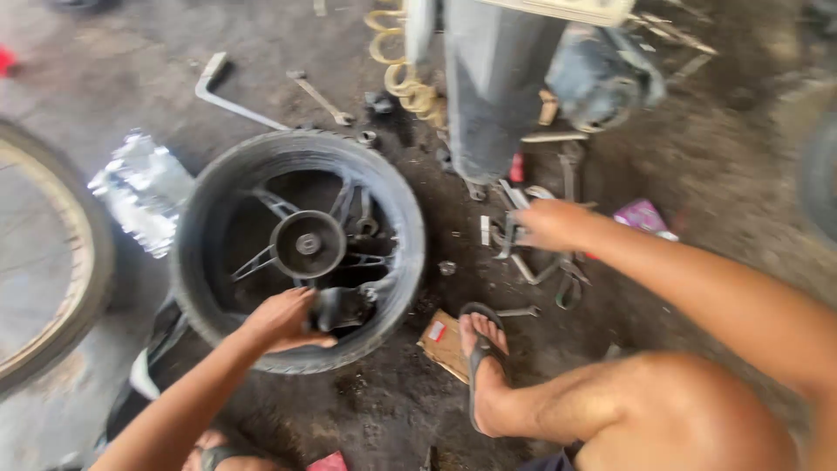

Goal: The person kneels on the workshop floor fitting an inner tube into a motorcycle tire mounted on its rim, pressing the tube into place around the wheel. They use scissors to trim part of the tube, then work the tire bead over the rim by hand and use a pry tool to seat the tire.

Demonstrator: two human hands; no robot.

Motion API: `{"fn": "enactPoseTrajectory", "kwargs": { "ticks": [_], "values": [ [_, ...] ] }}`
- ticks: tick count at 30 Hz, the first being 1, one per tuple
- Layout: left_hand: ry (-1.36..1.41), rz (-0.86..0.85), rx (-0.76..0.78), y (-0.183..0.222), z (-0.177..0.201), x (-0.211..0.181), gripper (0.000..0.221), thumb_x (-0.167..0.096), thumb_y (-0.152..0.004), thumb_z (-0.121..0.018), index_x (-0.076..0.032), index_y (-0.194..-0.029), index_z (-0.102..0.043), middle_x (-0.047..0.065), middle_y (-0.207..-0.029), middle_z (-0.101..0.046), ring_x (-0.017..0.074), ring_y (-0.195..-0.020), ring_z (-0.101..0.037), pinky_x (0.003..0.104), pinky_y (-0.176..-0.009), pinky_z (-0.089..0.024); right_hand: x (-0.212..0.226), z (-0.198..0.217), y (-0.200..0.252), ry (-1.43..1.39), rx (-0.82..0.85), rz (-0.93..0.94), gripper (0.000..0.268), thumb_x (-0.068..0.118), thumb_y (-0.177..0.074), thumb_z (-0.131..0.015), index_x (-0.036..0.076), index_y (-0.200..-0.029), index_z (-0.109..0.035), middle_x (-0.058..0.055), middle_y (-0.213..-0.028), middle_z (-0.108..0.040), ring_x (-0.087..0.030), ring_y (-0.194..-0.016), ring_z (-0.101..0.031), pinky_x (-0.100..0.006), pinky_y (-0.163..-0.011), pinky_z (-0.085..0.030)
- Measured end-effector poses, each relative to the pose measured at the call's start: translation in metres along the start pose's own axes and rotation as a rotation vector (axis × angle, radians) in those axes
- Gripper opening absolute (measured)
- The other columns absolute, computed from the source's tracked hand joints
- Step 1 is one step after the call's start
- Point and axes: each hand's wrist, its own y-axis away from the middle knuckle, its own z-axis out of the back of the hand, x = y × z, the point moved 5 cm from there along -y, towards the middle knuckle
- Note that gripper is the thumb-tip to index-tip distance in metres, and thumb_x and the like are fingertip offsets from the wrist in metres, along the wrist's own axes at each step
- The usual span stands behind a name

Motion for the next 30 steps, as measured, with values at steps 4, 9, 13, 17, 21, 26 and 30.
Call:
{"fn": "enactPoseTrajectory", "kwargs": {
  "ticks": [4, 9, 13, 17, 21, 26, 30],
  "values": [
    [0.265, -0.015, -0.233, -0.018, 0.001, -0.008, 0.099, -0.06, -0.059, -0.09, 0.005, -0.125, -0.056, 0.02, -0.112, -0.065, 0.0369, -0.112, -0.062, 0.045, -0.097, -0.05, -0.131, -0.147, -0.004, -0.156, -0.043, -0.316, 0.05, 0.049, -0.089, -0.071, 0.0, -0.1, -0.068, -0.022, -0.098, -0.072, -0.04, -0.096, -0.071, -0.051, -0.083, -0.057],
    [0.289, 0.091, -0.222, -0.027, 0.011, -0.03, 0.079, -0.053, -0.062, -0.092, 0.002, -0.112, -0.064, 0.019, -0.107, -0.067, 0.0352, -0.108, -0.064, 0.043, -0.097, -0.051, -0.147, -0.226, -0.024, -0.394, -0.19, -0.421, 0.044, 0.041, -0.087, -0.074, 0.0, -0.102, -0.066, -0.021, -0.097, -0.071, -0.038, -0.092, -0.07, -0.049, -0.078, -0.057],
    [0.223, 0.228, 0.169, -0.024, 0.002, -0.056, 0.055, -0.054, -0.068, -0.086, -0.012, -0.1, -0.073, 0.014, -0.089, -0.072, 0.0303, -0.089, -0.072, 0.044, -0.079, -0.058, -0.15, -0.261, -0.027, -0.625, -0.317, -0.575, 0.04, 0.032, -0.086, -0.076, -0.001, -0.104, -0.064, -0.02, -0.096, -0.07, -0.035, -0.088, -0.069, -0.047, -0.074, -0.056],
    [0.004, 0.116, -0.002, -0.052, -0.042, -0.047, 0.014, -0.023, -0.08, -0.077, -0.009, -0.081, -0.077, 0.014, -0.081, -0.072, 0.0276, -0.08, -0.073, 0.041, -0.067, -0.061, -0.145, -0.303, -0.007, -0.864, -0.438, -0.778, 0.037, 0.024, -0.085, -0.079, -0.002, -0.106, -0.062, -0.018, -0.095, -0.069, -0.033, -0.084, -0.068, -0.045, -0.069, -0.055],
    [0.144, 0.014, 0.102, -0.068, -0.042, -0.045, 0.018, -0.025, -0.085, -0.07, -0.01, -0.092, -0.076, 0.016, -0.082, -0.073, 0.0315, -0.08, -0.073, 0.044, -0.073, -0.058, -0.153, -0.334, 0.025, -1.077, -0.582, -0.988, 0.037, 0.016, -0.083, -0.082, -0.003, -0.107, -0.061, -0.017, -0.094, -0.068, -0.031, -0.079, -0.067, -0.043, -0.064, -0.054],
    [0.526, -0.023, 0.112, -0.074, -0.045, -0.026, 0.022, -0.019, -0.082, -0.065, -0.011, -0.1, -0.075, 0.016, -0.08, -0.075, 0.0279, -0.074, -0.073, 0.041, -0.07, -0.058, -0.151, -0.387, 0.02, -1.769, -0.677, -0.96, 0.024, 0.008, -0.093, -0.077, -0.003, -0.095, -0.056, -0.006, -0.079, -0.056, -0.021, -0.068, -0.052, -0.035, -0.054, -0.039],
    [0.85, 0.259, 0.126, -0.077, -0.036, -0.018, 0.023, -0.009, -0.083, -0.062, -0.006, -0.104, -0.07, 0.018, -0.085, -0.073, 0.0263, -0.072, -0.068, 0.045, -0.066, -0.055, -0.094, -0.285, 0.043, -1.205, -0.748, -0.71, 0.039, 0.005, -0.089, -0.071, 0.0, -0.124, -0.053, -0.011, -0.098, -0.071, -0.023, -0.079, -0.066, -0.036, -0.066, -0.053]
  ]
}}
